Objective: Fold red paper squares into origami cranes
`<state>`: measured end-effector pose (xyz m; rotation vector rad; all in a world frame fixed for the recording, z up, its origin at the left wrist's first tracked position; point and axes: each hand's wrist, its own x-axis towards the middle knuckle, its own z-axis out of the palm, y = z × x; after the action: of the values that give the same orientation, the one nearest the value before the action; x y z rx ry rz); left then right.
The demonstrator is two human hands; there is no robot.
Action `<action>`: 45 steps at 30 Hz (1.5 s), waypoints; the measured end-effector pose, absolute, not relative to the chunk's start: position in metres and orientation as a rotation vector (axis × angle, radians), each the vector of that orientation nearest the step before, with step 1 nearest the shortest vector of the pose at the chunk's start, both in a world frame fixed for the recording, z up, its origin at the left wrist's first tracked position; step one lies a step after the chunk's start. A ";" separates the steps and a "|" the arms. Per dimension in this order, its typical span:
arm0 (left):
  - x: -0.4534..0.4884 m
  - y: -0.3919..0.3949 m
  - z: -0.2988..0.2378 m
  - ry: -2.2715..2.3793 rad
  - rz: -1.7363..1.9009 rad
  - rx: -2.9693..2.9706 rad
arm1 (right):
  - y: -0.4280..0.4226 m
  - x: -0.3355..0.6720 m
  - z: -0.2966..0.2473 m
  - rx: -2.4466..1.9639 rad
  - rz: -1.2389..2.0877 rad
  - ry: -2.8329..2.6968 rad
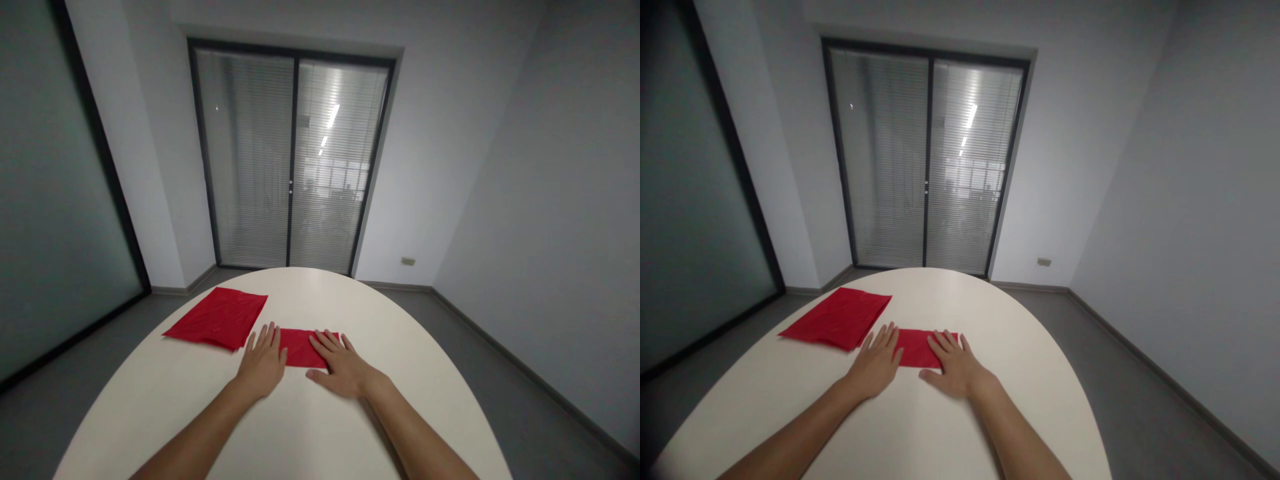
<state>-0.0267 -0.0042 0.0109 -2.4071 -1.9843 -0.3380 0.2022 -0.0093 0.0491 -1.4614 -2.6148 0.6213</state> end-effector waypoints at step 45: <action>-0.032 -0.010 0.026 -1.326 -0.874 -2.840 | -0.006 0.215 0.069 -1.090 0.355 -2.622</action>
<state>-0.0321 -0.0099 0.0265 -2.8403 -1.3257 -0.8741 0.2155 -0.0058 0.0689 -1.0896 -2.6221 0.3555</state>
